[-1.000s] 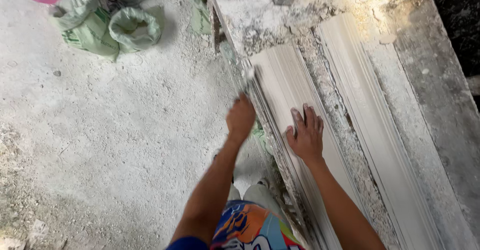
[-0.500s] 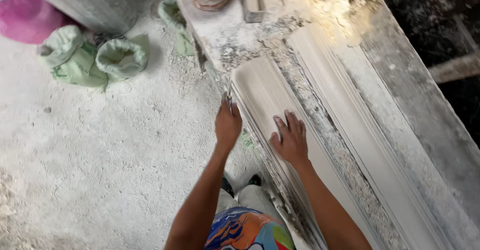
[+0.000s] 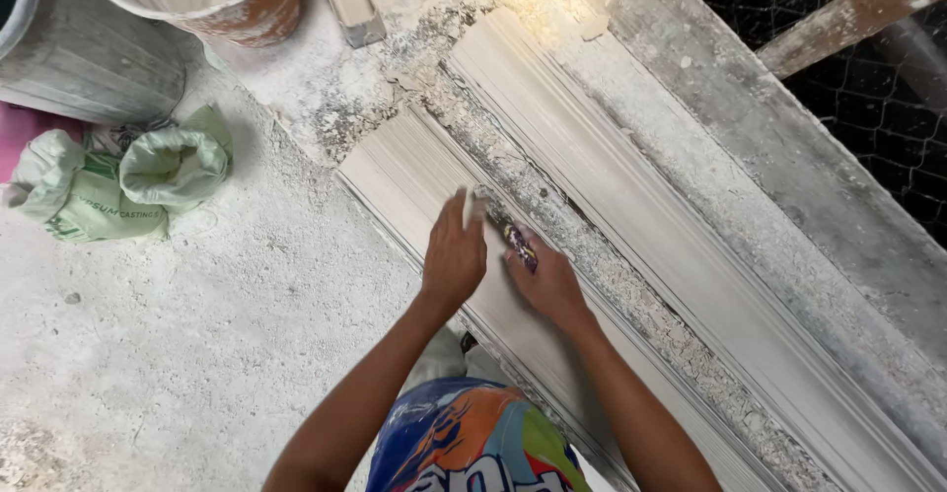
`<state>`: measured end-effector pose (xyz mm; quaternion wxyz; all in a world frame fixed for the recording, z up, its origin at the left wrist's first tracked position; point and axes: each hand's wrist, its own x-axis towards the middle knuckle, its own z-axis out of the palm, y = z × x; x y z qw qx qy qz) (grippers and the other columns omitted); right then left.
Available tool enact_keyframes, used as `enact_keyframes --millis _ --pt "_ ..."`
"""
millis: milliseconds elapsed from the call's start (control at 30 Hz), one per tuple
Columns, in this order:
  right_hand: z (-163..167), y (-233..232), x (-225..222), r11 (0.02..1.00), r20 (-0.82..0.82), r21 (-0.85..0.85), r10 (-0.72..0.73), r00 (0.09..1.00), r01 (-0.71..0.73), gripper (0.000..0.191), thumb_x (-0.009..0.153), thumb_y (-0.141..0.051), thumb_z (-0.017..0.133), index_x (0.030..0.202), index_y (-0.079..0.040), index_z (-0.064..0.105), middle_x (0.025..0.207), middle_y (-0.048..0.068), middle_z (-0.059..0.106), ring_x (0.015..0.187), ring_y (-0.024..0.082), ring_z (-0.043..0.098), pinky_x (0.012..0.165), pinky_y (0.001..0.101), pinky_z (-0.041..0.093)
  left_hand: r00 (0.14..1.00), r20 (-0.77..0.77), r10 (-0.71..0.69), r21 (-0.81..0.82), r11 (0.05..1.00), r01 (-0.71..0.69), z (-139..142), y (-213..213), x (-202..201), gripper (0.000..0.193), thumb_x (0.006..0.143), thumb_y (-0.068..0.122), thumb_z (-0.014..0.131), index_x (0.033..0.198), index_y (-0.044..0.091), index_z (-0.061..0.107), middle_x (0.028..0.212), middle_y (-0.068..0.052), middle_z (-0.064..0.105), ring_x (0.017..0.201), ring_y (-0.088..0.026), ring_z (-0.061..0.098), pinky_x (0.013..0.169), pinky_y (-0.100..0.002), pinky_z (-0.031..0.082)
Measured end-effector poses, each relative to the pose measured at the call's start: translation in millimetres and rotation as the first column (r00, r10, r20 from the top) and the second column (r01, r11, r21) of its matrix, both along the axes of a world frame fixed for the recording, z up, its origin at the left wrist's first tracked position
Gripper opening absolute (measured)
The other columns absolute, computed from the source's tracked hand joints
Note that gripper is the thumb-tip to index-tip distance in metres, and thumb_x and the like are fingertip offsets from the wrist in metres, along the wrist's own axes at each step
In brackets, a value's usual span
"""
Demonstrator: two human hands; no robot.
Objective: The person uses a small trowel to apply and smooth white plaster along long decorative molding strips laid on a workbench, pressing the strips steady with the other hand and working along their length. They first set down a cloth, then patch and scrape the plaster surface section by section across several moldings.
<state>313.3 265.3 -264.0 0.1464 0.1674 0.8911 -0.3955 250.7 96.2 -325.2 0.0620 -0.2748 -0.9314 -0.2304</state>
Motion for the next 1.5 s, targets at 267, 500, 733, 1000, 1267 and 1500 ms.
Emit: enact_keyframes --millis 267,500,733,1000,1267,1500 --pt "6 54 41 0.999 0.191 0.044 -0.007 0.982 -0.001 0.052 0.095 -0.044 0.057 0.14 -0.018 0.064 0.061 0.014 0.065 0.052 0.023 0.058 0.054 0.0397 0.049 0.938 0.132 -0.319 -0.347 0.872 0.345 8 67 8 0.015 0.092 0.009 0.07 0.105 0.001 0.074 0.111 -0.017 0.071 0.112 -0.031 0.063 0.097 -0.043 0.051" --pt "-1 42 -10 0.999 0.159 0.044 0.01 0.987 -0.018 0.042 0.097 -0.043 0.059 0.123 -0.013 0.07 0.068 0.014 0.068 0.058 0.024 0.066 0.06 0.04 0.053 0.93 0.098 -0.354 0.024 0.935 0.354 -23 47 -51 0.005 0.079 0.007 0.072 0.077 0.011 0.076 0.085 -0.009 0.074 0.089 -0.025 0.067 0.087 -0.042 0.054" --pt "-16 -70 -177 1.0 -0.218 0.0 0.022 0.976 -0.022 0.039 0.103 -0.037 0.053 0.12 -0.006 0.068 0.072 0.018 0.071 0.062 0.031 0.068 0.066 0.0467 0.058 0.942 -0.19 -0.277 -0.443 0.88 0.169 -18 -46 -210 0.006 0.078 0.007 0.063 0.077 0.01 0.068 0.077 -0.009 0.066 0.08 -0.023 0.063 0.077 -0.038 0.052" --pt "45 -12 -80 0.999 0.24 0.045 -0.014 0.971 0.004 0.052 0.096 -0.037 0.056 0.141 -0.011 0.061 0.062 0.015 0.068 0.054 0.027 0.066 0.061 0.0453 0.055 0.922 -0.141 -0.361 -0.243 0.915 0.322 -19 22 -92 0.009 0.071 0.017 0.07 0.073 0.008 0.066 0.079 -0.011 0.067 0.082 -0.023 0.064 0.081 -0.039 0.054" --pt "12 -81 -201 0.998 -0.162 0.002 0.065 0.985 -0.066 0.041 0.101 -0.034 0.056 0.13 -0.008 0.068 0.076 0.016 0.069 0.063 0.027 0.066 0.063 0.0439 0.054 0.944 -0.153 -0.294 -0.446 0.873 0.2 -3 -52 -226 0.006 0.086 0.011 0.068 0.089 0.006 0.07 0.096 -0.015 0.071 0.097 -0.027 0.066 0.091 -0.042 0.052" --pt "50 9 -78 0.552 0.534 -0.56 -0.33 0.778 0.618 0.047 0.104 -0.044 0.051 0.102 0.0 0.067 0.057 -0.005 0.051 0.039 0.005 0.035 0.031 0.0235 0.026 0.966 -0.132 -0.222 0.077 0.969 0.233 -14 -43 -135 0.041 0.101 0.019 0.056 0.138 0.001 0.057 0.146 -0.022 0.056 0.139 -0.038 0.05 0.116 -0.05 0.037"
